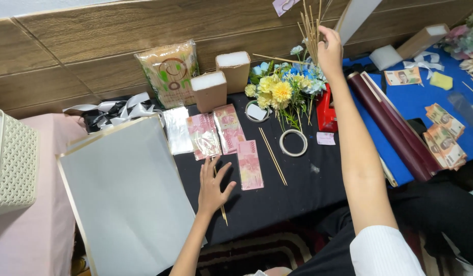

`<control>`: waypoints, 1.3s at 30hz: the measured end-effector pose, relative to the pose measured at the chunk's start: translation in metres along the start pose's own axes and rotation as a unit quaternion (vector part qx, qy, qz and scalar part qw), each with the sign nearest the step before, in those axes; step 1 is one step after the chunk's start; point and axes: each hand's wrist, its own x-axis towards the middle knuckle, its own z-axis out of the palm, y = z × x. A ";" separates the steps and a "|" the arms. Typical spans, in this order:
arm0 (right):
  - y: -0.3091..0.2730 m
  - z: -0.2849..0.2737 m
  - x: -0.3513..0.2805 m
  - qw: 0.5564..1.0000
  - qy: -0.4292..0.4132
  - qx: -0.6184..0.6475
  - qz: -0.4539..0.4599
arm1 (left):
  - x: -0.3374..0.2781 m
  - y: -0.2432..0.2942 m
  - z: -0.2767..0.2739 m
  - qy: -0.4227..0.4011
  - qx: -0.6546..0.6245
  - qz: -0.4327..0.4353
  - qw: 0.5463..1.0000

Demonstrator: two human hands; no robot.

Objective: Attaching banknotes to wooden sticks using tape to prepare them for a money bouquet.

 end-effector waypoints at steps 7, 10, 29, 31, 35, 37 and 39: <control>0.015 0.029 0.036 0.999 -0.041 -0.014 -0.003 | 0.003 -0.002 0.000 0.000 -0.011 -0.011 1.000; 0.007 0.025 0.042 0.997 -0.031 -0.046 -0.046 | 0.005 -0.004 0.002 0.006 -0.021 -0.009 1.000; -0.192 -0.164 -0.079 0.983 -0.056 0.170 -0.036 | -0.001 -0.007 0.007 0.020 -0.001 0.003 1.000; -0.176 -0.131 -0.134 0.971 -0.085 0.204 0.091 | -0.004 -0.008 0.007 0.022 0.004 0.006 1.000; -0.140 -0.045 -0.247 0.902 -0.148 0.311 0.261 | -0.007 -0.013 0.008 0.010 0.036 -0.014 0.999; -0.141 -0.012 -0.291 0.882 -0.168 0.328 0.293 | -0.010 -0.012 0.010 0.031 0.032 -0.020 0.999; -0.152 0.012 -0.325 0.876 -0.189 0.322 0.305 | -0.012 -0.007 0.010 0.054 0.046 -0.022 0.997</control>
